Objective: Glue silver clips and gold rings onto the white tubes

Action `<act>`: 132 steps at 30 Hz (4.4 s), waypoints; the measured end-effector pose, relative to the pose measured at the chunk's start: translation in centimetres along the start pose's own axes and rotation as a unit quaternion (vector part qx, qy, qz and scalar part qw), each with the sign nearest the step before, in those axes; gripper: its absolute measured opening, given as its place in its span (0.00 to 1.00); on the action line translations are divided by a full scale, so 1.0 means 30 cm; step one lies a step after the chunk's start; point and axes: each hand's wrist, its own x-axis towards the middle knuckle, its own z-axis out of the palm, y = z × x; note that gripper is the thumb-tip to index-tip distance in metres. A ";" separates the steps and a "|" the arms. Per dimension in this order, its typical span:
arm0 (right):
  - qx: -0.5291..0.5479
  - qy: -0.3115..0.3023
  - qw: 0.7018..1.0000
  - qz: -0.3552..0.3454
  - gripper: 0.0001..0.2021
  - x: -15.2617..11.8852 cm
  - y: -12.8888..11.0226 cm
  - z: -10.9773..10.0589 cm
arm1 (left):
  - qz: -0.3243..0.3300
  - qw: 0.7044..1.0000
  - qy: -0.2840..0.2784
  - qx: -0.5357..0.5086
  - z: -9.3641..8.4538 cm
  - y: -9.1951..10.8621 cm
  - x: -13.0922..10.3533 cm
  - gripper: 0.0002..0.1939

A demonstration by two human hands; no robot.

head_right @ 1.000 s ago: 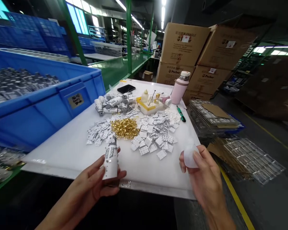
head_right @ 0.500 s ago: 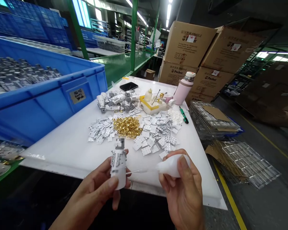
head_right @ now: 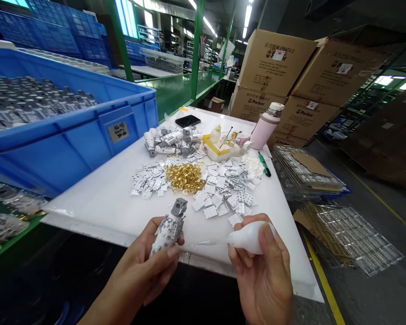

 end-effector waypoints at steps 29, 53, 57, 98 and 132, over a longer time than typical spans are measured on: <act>-0.139 0.071 0.953 -0.260 0.11 -0.024 -0.011 0.072 | 0.008 0.985 -0.014 -0.170 0.055 0.019 -0.027 0.15; -0.221 0.101 0.928 -0.284 0.12 -0.036 0.002 0.060 | 0.007 0.987 0.009 -0.157 0.056 0.005 -0.029 0.17; -0.214 0.106 0.930 -0.280 0.12 -0.034 0.003 0.063 | 0.006 0.988 0.008 -0.155 0.055 0.004 -0.029 0.17; -0.196 0.102 0.929 -0.297 0.11 -0.041 0.003 0.051 | -0.002 0.991 -0.015 -0.134 0.055 0.030 -0.029 0.14; -0.514 0.137 0.749 -0.395 0.09 0.155 0.025 -0.206 | -0.004 0.985 0.093 -0.143 -0.034 0.046 -0.030 0.14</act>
